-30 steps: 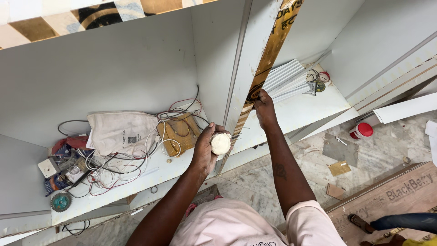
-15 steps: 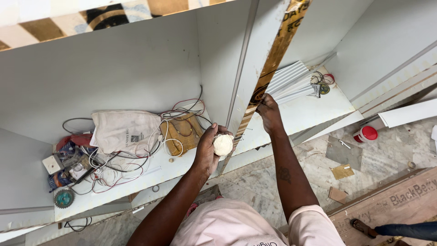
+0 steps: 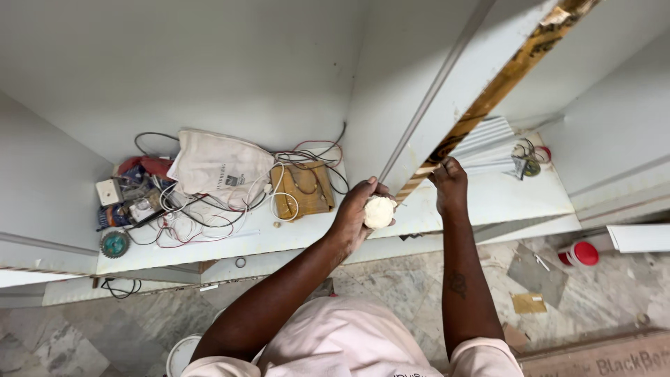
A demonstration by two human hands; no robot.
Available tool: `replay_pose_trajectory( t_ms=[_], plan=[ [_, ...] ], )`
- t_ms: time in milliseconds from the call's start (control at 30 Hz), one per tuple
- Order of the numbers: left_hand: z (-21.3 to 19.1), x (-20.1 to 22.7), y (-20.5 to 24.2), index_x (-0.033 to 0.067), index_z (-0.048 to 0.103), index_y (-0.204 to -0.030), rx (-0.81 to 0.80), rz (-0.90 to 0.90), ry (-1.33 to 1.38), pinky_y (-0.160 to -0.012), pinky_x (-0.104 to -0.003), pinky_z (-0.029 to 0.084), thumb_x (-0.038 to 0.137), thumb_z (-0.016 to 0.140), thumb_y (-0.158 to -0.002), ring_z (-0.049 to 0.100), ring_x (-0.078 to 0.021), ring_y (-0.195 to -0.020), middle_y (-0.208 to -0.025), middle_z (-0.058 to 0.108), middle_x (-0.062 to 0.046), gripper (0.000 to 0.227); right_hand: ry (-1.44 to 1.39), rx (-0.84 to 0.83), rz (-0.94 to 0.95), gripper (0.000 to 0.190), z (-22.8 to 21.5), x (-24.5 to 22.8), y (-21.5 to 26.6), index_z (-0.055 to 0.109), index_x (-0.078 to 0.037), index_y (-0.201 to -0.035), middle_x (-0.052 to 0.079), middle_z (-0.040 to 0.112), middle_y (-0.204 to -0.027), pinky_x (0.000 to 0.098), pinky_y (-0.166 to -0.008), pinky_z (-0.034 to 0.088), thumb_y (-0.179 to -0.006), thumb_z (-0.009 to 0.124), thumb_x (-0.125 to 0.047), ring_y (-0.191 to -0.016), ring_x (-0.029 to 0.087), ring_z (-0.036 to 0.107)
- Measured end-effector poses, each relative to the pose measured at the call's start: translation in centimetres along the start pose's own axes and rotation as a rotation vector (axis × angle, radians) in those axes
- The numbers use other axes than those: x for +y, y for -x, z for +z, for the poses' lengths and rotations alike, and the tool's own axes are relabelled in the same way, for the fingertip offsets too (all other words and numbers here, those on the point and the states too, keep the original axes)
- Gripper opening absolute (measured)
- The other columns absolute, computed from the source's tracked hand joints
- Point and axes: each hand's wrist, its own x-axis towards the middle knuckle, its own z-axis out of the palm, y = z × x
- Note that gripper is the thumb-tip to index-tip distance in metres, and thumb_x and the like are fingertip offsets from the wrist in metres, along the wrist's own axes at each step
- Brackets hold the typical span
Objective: The person holds a white putty-like substance and repeatedly applies small pieces to the edges of a white cabinet or shelf. The person tears off small bits and presses them onto the surface, working along the top and side edges.
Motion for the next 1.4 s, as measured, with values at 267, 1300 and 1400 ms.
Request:
replay_pose_trajectory(
  t_ms=[267,1300,1400],
  plan=[
    [-0.8,0.1,1.3,0.0096,0.063,-0.105,0.001,0.008,0.027,-0.076,-0.044,0.063,0.049,0.057,-0.100,0.073,-0.0236,-0.090,-0.097,0.072,-0.011,0.040,-0.508,0.099,-0.018,0.013,3.2,-1.8,3.8,0.060,-0.009,-0.104,0.002,0.063,-0.095,0.0404,-0.098,0.057,-0.105,0.068,-0.019,-0.093,0.016,0.064],
    [-1.7,3.3,4.3,0.0113,0.060,-0.114,-0.077,0.033,0.044,-0.073,-0.043,0.063,0.030,0.062,-0.094,0.072,-0.0266,-0.094,-0.102,0.070,-0.015,0.028,0.483,0.221,-0.111,0.032,16.7,-4.9,10.0,0.063,-0.001,-0.133,0.014,0.056,-0.131,0.0280,-0.077,0.061,-0.102,0.060,-0.006,-0.090,0.017,0.065],
    [-1.6,4.5,4.8,0.0100,0.057,-0.118,-0.059,-0.018,-0.001,-0.081,-0.046,0.065,0.019,0.062,-0.092,0.071,-0.0254,-0.104,-0.113,0.069,-0.011,0.027,0.527,0.043,-0.059,0.043,19.0,-4.3,8.4,0.052,-0.003,-0.143,0.013,0.047,-0.142,0.0269,-0.079,0.060,-0.100,0.054,-0.006,-0.091,0.019,0.068]
  ],
)
